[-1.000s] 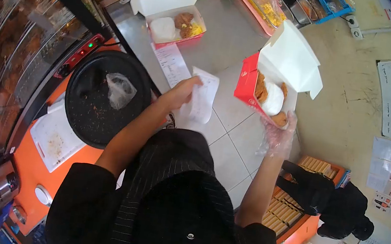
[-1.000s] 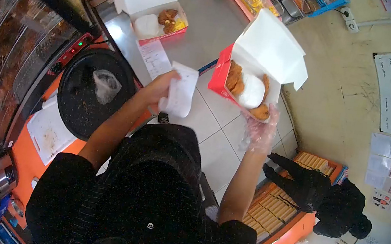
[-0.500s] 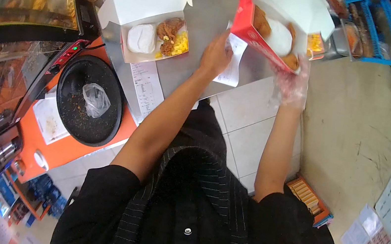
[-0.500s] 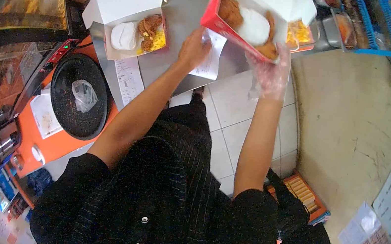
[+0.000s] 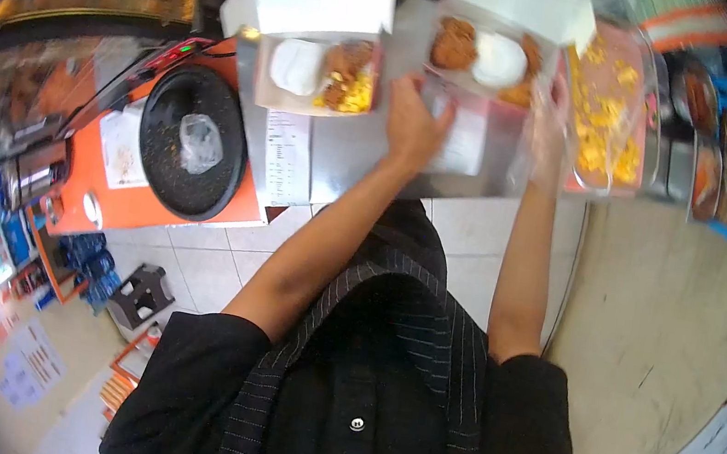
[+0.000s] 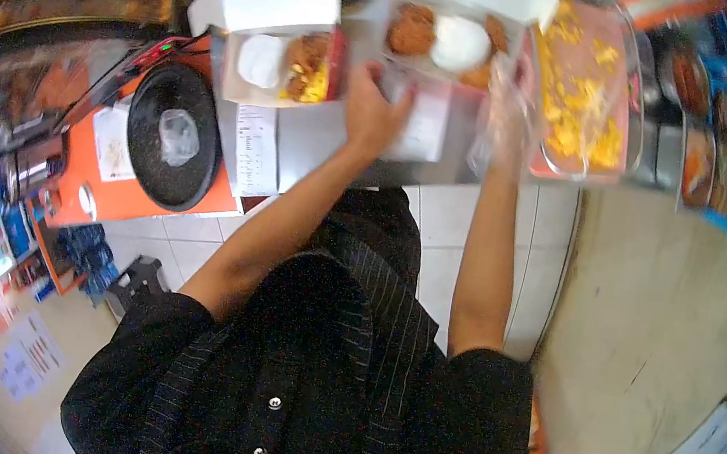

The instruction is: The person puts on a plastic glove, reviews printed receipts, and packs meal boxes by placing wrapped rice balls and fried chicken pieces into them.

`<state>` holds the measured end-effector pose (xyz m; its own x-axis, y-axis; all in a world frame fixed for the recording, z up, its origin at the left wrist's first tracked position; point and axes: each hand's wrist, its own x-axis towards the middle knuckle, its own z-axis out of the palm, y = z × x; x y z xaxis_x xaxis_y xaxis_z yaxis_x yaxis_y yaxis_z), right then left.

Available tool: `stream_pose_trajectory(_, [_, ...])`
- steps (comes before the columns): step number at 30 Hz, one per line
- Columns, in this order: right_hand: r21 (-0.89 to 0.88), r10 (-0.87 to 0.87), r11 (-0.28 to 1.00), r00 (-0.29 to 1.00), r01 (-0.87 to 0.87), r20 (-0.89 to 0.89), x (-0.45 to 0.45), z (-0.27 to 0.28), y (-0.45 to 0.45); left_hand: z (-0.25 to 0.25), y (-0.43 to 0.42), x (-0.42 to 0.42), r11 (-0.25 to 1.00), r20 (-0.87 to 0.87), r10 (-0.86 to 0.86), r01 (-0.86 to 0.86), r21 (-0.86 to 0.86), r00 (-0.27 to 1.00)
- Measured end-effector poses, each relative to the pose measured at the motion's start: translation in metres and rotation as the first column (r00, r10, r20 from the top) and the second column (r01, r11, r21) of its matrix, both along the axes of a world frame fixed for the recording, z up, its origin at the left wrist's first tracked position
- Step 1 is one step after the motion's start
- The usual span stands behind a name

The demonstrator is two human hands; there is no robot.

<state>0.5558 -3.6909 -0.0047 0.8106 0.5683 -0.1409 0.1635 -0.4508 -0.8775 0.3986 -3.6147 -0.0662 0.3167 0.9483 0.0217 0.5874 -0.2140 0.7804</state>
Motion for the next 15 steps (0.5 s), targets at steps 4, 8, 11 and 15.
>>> stream_pose_trajectory(4, [0.213,-0.05,0.977,0.992,0.023,0.12,-0.029,0.01,-0.005,0.024,-0.013,-0.036,0.974,0.105,-0.208,0.196,0.116,0.972])
stream_pose_trajectory(8, [0.169,-0.148,0.978,0.979,0.124,0.138,-0.047,0.005,-0.036,0.067,-0.033,-0.109,0.847,0.223,-0.334,0.396,-0.355,0.916])
stream_pose_trajectory(11, [0.319,-0.058,0.946,0.998,0.063,-0.024,-0.066,-0.011,-0.037,0.084,-0.039,-0.175,0.833,0.257,-0.272,0.36,-0.419,0.927])
stream_pose_trajectory(15, [-0.133,0.085,0.987,0.995,-0.091,-0.049,-0.101,0.05,-0.012,0.068,-0.048,-0.27,0.937,0.083,-0.2,0.216,-0.274,0.976])
